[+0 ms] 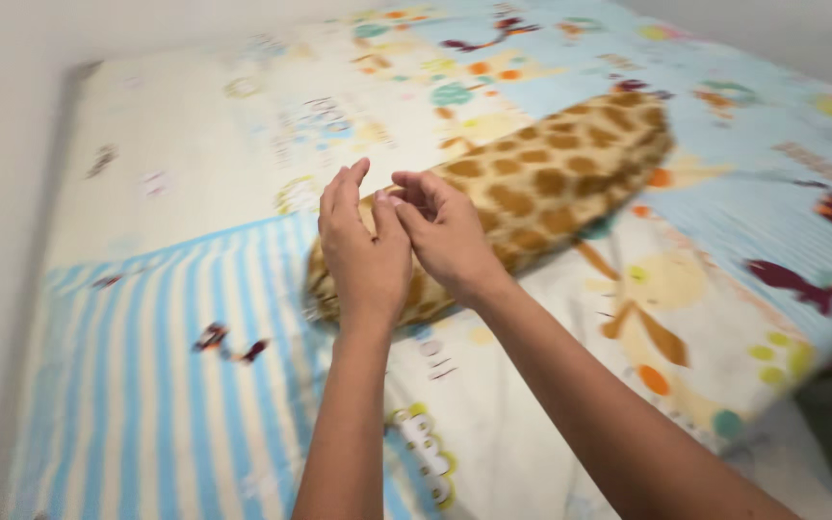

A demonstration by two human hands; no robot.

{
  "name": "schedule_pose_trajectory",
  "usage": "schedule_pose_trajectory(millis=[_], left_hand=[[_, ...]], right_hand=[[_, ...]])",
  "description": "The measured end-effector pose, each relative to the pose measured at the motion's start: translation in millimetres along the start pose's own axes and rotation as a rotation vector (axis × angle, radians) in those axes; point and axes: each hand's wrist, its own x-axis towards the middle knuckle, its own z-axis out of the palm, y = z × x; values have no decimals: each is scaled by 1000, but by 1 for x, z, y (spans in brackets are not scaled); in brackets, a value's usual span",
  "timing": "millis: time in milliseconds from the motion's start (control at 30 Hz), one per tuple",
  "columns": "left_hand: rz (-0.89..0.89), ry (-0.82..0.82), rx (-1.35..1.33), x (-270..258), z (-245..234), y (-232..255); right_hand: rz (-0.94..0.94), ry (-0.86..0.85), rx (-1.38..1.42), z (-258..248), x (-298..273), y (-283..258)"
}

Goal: The person removes a gray pillowcase from a pillow, then removes a blue patterned pillowcase from another pillow. The person places the removed pillowcases on the floor and sets the bare pillows aside on the bed.

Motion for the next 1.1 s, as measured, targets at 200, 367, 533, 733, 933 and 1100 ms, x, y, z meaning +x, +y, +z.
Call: schedule_pose_trajectory(millis=[200, 367, 533, 733, 933, 1100], left_hand=[[-135, 157, 186, -25, -91, -51], [-292, 241, 330, -77, -141, -77], [-373, 312, 507, -135, -165, -77], [-651, 558, 995, -211, -175, -82], [-1078, 951, 506, -262, -185, -95], [-1316, 1067, 205, -278, -184, -104]], right_hand=[[117, -246, -10, 99, -27, 31], [156, -412, -25, 144, -71, 63], [116, -545, -138, 155, -121, 80], [-50, -651, -425, 139, -181, 85], [-152, -844, -672, 122, -243, 72], [-218, -945, -891, 121, -267, 73]])
